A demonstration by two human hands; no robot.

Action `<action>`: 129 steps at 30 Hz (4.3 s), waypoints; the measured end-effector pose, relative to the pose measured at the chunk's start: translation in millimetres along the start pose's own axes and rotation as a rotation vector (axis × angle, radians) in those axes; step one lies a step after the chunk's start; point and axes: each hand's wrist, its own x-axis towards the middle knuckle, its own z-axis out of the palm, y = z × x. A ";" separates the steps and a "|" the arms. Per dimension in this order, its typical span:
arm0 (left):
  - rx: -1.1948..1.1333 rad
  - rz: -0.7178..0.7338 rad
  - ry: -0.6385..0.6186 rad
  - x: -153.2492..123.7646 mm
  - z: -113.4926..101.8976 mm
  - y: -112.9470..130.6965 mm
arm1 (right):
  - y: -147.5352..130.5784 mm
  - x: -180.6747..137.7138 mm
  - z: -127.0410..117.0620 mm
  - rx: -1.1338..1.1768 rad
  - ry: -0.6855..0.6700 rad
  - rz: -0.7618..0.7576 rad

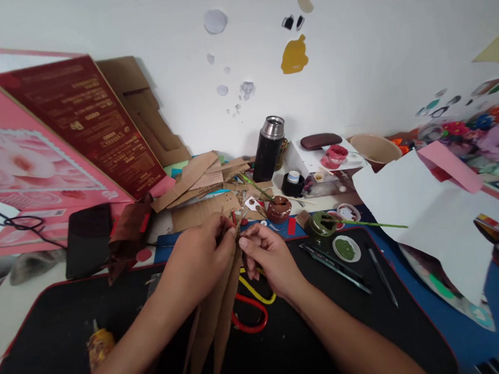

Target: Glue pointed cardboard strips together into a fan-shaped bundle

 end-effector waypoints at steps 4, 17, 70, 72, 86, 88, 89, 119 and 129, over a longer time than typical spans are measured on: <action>-0.010 0.009 0.016 -0.5 -3.1 2.0 | -1.7 -0.9 1.3 -0.001 0.003 0.000; -0.172 0.032 -0.043 -2.1 -6.8 1.7 | -3.7 1.3 -0.7 0.027 0.037 -0.008; 0.134 0.018 0.110 3.4 0.4 -4.1 | -2.2 -0.4 1.3 -0.154 0.031 -0.030; 0.109 0.017 0.117 3.3 0.3 -4.5 | -1.5 -0.4 1.9 -0.135 0.027 -0.025; -0.387 0.021 -0.079 0.3 -7.1 -3.8 | -3.6 3.4 -1.5 0.033 0.092 -0.033; -0.489 0.010 -0.140 -0.5 -6.2 -6.5 | -4.9 3.9 -1.5 0.059 0.119 -0.042; -0.538 0.003 -0.166 -0.5 -5.4 -7.6 | -5.8 3.9 -1.5 0.072 0.132 -0.042; -0.206 0.058 -0.117 -11.0 10.8 7.3 | -17.3 3.0 -3.0 -0.154 0.227 -0.163; -0.067 0.052 0.056 -6.4 5.3 10.9 | -13.3 1.3 -2.3 -0.061 0.128 -0.139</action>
